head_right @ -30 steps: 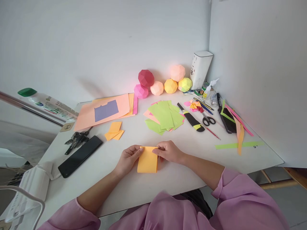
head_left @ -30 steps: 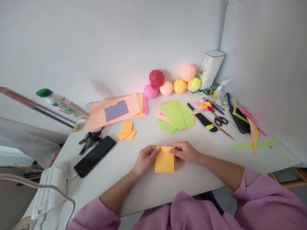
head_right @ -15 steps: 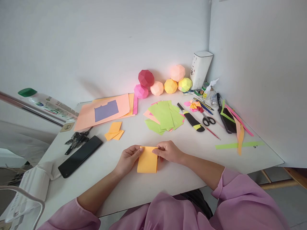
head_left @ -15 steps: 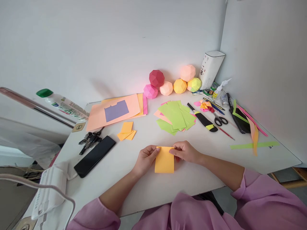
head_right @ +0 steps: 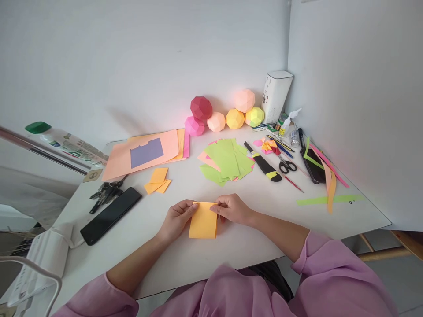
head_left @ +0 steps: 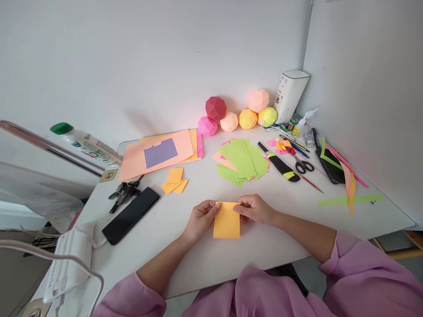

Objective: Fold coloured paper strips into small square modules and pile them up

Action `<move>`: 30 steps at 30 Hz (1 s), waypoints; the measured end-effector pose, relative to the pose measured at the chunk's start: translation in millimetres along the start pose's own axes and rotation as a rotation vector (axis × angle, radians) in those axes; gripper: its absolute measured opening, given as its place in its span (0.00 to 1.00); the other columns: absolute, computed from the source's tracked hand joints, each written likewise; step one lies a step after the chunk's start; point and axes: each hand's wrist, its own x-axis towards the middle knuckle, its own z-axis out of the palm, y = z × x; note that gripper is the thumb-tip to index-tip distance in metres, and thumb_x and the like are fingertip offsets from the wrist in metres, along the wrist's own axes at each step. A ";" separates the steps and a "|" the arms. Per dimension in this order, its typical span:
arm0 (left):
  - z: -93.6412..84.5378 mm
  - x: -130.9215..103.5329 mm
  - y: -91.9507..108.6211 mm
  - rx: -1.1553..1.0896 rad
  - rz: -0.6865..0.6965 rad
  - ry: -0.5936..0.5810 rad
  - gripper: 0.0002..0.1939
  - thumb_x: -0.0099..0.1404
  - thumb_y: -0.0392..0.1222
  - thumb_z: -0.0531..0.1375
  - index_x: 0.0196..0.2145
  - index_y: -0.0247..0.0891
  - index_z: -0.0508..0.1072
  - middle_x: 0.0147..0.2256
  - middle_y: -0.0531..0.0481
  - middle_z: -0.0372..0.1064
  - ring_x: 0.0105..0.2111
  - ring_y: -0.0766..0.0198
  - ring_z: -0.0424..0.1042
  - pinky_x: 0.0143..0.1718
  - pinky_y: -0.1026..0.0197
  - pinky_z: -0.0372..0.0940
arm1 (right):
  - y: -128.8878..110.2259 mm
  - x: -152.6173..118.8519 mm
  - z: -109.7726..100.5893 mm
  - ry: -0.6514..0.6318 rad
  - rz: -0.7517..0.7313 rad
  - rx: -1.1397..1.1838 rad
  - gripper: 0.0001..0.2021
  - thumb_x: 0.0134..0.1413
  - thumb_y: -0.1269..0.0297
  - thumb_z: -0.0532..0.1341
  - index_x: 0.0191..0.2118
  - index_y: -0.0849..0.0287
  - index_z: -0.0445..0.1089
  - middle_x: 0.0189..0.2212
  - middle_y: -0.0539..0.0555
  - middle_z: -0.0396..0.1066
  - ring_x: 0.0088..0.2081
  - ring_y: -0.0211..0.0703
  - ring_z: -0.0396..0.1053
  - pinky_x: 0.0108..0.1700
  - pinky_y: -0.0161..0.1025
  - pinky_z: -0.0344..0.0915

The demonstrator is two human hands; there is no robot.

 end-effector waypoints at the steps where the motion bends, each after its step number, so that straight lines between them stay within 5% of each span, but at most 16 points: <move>1: 0.1 -0.1 0.3 -0.005 -0.001 0.000 0.13 0.53 0.50 0.62 0.27 0.36 0.69 0.26 0.52 0.71 0.26 0.67 0.69 0.28 0.65 0.63 | -0.1 0.1 0.0 -0.001 0.002 0.003 0.15 0.48 0.52 0.60 0.25 0.62 0.65 0.19 0.48 0.66 0.20 0.33 0.63 0.20 0.29 0.55; 30: -0.9 0.5 -0.4 -0.024 -0.001 -0.012 0.11 0.55 0.48 0.61 0.28 0.36 0.70 0.26 0.52 0.72 0.27 0.67 0.69 0.28 0.66 0.63 | 1.7 0.3 -0.4 -0.001 0.007 0.019 0.13 0.47 0.55 0.61 0.26 0.61 0.65 0.19 0.48 0.67 0.20 0.34 0.64 0.19 0.29 0.55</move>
